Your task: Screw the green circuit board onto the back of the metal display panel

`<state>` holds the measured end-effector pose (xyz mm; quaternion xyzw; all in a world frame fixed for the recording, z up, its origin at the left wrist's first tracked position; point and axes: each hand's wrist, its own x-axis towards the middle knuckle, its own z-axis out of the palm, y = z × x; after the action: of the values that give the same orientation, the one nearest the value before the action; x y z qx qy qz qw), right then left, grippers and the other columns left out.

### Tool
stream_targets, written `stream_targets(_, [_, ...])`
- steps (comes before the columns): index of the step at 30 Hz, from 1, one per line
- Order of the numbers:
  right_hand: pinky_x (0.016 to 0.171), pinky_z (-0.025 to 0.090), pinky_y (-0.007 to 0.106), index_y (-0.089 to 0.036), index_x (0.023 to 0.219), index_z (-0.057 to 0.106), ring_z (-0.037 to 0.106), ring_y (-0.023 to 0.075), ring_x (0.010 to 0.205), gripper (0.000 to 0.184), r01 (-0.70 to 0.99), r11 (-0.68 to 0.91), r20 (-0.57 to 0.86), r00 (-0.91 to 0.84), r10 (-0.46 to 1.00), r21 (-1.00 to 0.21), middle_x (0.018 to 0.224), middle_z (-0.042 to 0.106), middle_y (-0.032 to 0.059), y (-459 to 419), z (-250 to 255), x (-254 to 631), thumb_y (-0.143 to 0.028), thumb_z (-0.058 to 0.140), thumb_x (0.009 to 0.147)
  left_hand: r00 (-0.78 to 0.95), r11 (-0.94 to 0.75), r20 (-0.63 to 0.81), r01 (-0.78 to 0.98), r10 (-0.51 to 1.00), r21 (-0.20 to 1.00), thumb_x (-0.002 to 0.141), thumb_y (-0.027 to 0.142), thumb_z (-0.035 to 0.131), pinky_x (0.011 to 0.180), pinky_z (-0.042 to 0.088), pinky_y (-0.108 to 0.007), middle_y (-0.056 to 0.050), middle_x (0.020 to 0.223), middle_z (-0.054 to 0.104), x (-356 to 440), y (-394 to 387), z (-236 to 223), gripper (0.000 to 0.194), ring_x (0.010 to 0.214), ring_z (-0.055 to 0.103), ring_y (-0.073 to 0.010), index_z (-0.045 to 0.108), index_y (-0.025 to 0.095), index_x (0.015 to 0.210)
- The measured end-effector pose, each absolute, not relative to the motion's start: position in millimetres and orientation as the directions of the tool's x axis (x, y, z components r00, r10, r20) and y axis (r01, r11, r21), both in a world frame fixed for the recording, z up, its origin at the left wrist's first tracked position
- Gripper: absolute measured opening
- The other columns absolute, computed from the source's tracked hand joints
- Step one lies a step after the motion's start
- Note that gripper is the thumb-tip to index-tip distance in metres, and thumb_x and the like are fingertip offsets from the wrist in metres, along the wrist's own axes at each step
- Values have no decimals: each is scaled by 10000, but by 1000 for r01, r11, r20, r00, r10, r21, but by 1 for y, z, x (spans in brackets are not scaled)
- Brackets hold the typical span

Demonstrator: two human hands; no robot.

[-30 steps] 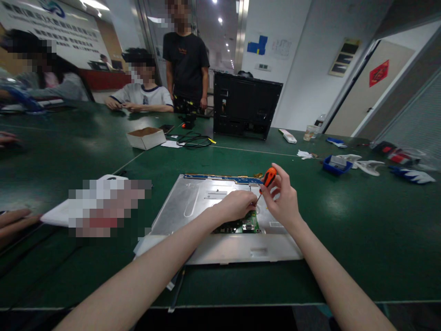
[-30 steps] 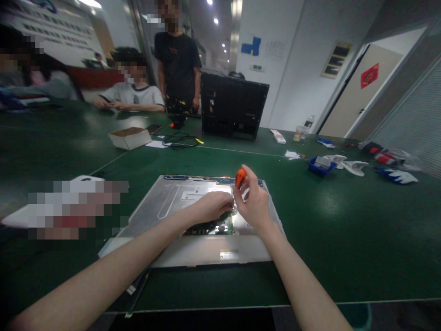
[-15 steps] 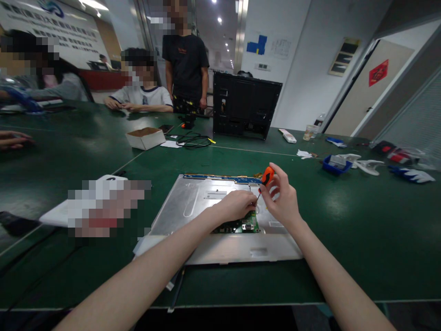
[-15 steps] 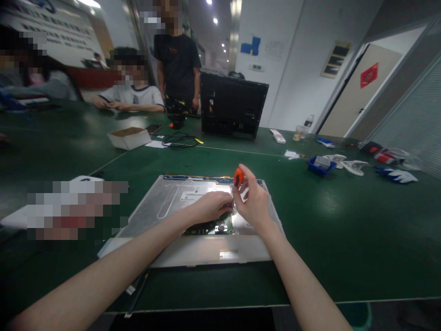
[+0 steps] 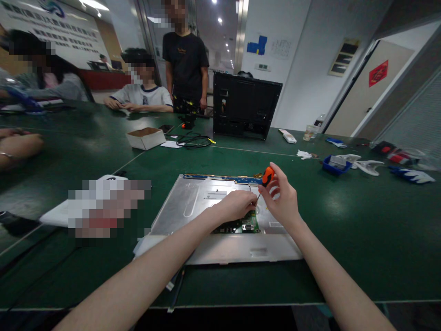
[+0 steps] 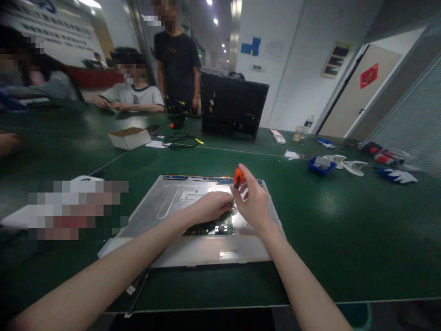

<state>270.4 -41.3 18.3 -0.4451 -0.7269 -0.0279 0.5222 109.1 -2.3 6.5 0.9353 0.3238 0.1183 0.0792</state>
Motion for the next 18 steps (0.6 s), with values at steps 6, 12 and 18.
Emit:
stream_targets(6, [509, 516, 260, -312, 1476, 359, 619, 148, 645, 626, 680, 607, 788, -71, 612, -411, 934, 676, 25, -41, 18, 270, -270, 584, 894, 766, -782, 176, 581, 619, 225, 897, 182, 624, 709, 484, -266, -57, 905, 726, 109, -1, 4, 45, 849, 682, -216, 659, 167, 872])
stream_targets(12, [515, 512, 267, -303, 1484, 345, 623, 160, 655, 633, 682, 600, 770, -83, 633, -419, 864, 661, 14, -41, 17, 270, -267, 586, 900, 770, -785, 171, 576, 614, 227, 889, 161, 625, 695, 471, -274, -69, 920, 728, 109, -1, 4, 43, 864, 684, -236, 663, 162, 868])
stream_targets(18, [537, 513, 282, -282, 1505, 308, 596, 153, 588, 657, 679, 595, 754, -93, 651, -430, 783, 645, -10, -42, 19, 270, -248, 559, 899, 763, -780, 175, 588, 623, 216, 894, 192, 622, 677, 472, -261, -54, 841, 712, 109, -2, 5, 77, 809, 676, -216, 658, 170, 830])
